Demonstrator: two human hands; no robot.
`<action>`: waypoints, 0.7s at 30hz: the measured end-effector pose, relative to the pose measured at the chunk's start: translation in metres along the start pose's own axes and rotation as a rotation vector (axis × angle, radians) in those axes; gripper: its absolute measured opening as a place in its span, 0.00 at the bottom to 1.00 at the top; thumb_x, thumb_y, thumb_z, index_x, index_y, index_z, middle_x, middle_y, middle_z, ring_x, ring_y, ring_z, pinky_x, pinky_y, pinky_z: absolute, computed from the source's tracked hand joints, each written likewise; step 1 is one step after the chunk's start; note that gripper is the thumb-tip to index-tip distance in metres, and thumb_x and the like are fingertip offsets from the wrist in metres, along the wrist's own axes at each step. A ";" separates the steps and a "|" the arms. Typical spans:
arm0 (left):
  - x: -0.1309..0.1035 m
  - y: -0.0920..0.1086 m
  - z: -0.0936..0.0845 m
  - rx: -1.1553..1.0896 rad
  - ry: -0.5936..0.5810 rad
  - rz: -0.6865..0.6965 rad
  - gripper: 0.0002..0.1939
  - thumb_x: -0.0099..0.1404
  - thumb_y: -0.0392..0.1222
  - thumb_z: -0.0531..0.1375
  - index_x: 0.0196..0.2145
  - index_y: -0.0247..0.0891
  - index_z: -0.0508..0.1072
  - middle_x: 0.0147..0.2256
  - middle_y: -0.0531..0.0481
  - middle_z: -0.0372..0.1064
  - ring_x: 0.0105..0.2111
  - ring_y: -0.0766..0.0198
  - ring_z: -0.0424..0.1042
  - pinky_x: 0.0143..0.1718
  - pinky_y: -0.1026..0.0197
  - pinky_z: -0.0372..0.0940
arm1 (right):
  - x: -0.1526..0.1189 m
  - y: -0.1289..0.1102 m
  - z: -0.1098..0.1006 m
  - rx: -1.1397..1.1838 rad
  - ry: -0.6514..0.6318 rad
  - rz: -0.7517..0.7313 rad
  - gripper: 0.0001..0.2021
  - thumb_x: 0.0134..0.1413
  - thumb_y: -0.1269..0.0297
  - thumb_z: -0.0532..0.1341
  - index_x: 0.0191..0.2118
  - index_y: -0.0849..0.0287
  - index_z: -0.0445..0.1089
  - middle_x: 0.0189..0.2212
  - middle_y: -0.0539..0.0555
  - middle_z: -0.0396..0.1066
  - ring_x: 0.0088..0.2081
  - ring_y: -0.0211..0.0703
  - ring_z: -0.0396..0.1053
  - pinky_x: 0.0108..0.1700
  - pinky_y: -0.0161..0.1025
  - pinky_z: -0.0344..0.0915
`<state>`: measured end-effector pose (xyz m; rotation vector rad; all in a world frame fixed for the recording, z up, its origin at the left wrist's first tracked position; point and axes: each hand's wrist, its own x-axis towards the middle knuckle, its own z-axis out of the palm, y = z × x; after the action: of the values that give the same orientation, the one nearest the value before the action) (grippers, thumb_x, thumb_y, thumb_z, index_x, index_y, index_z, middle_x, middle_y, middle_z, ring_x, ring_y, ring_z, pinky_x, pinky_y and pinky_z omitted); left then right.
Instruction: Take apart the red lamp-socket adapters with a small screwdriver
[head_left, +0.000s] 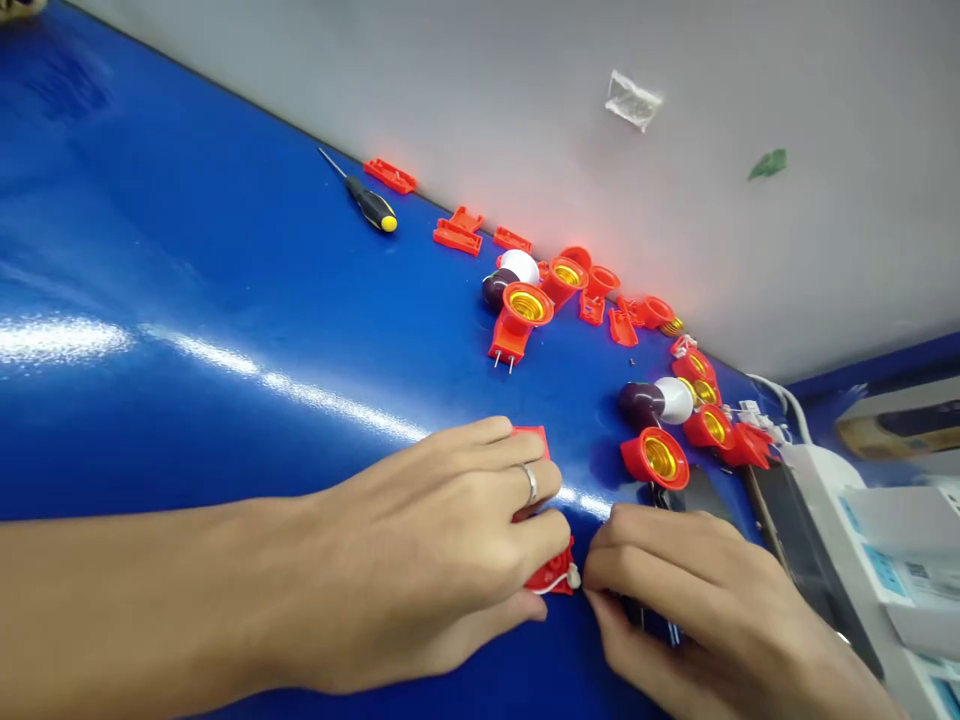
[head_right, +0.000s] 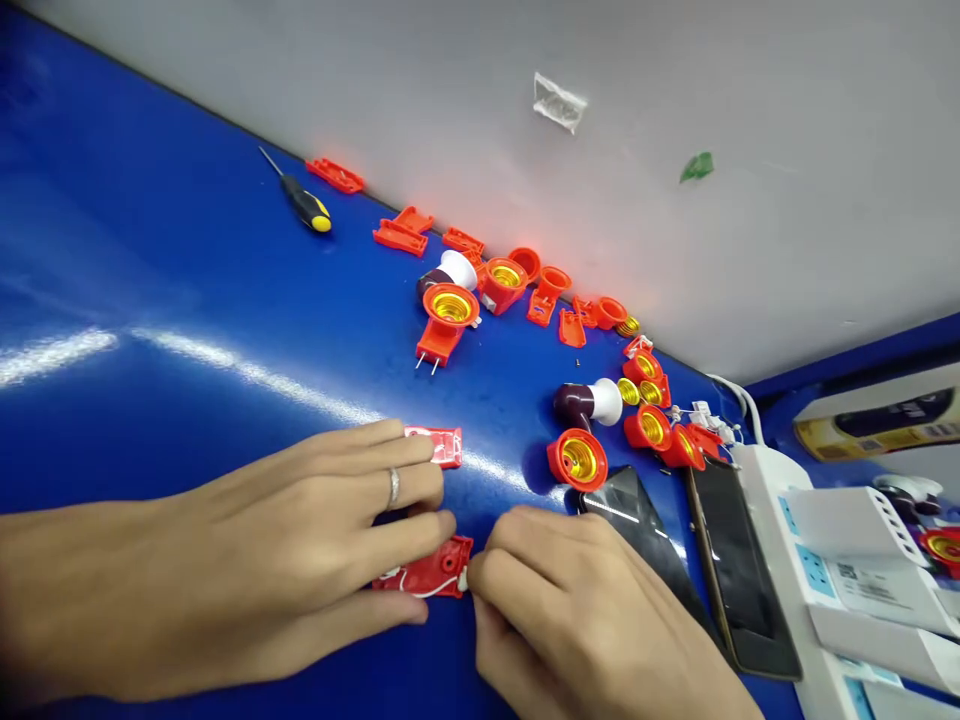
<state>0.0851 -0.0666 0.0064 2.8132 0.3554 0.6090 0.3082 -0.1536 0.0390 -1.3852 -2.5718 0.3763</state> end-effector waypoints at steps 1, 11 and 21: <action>0.001 0.000 0.000 0.004 0.006 0.010 0.06 0.63 0.41 0.70 0.32 0.43 0.75 0.32 0.51 0.72 0.37 0.54 0.74 0.46 0.52 0.71 | 0.000 -0.001 0.001 -0.012 -0.015 0.013 0.10 0.64 0.74 0.56 0.32 0.56 0.68 0.28 0.47 0.69 0.28 0.36 0.68 0.32 0.35 0.65; -0.002 0.001 -0.001 0.013 0.031 0.013 0.10 0.60 0.44 0.73 0.35 0.41 0.78 0.35 0.50 0.76 0.41 0.53 0.76 0.55 0.50 0.70 | 0.003 -0.001 0.002 -0.012 -0.023 -0.018 0.13 0.68 0.72 0.53 0.31 0.55 0.67 0.28 0.49 0.69 0.29 0.37 0.71 0.34 0.34 0.69; -0.003 -0.005 0.003 -0.028 0.064 0.020 0.07 0.66 0.44 0.68 0.38 0.39 0.77 0.36 0.50 0.76 0.43 0.53 0.76 0.49 0.52 0.70 | -0.003 -0.001 -0.008 -0.123 0.219 -0.028 0.05 0.68 0.68 0.58 0.43 0.55 0.72 0.37 0.48 0.77 0.38 0.36 0.76 0.42 0.35 0.67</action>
<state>0.0825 -0.0636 0.0016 2.7786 0.3280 0.7039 0.3115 -0.1550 0.0468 -1.3451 -2.4655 0.0582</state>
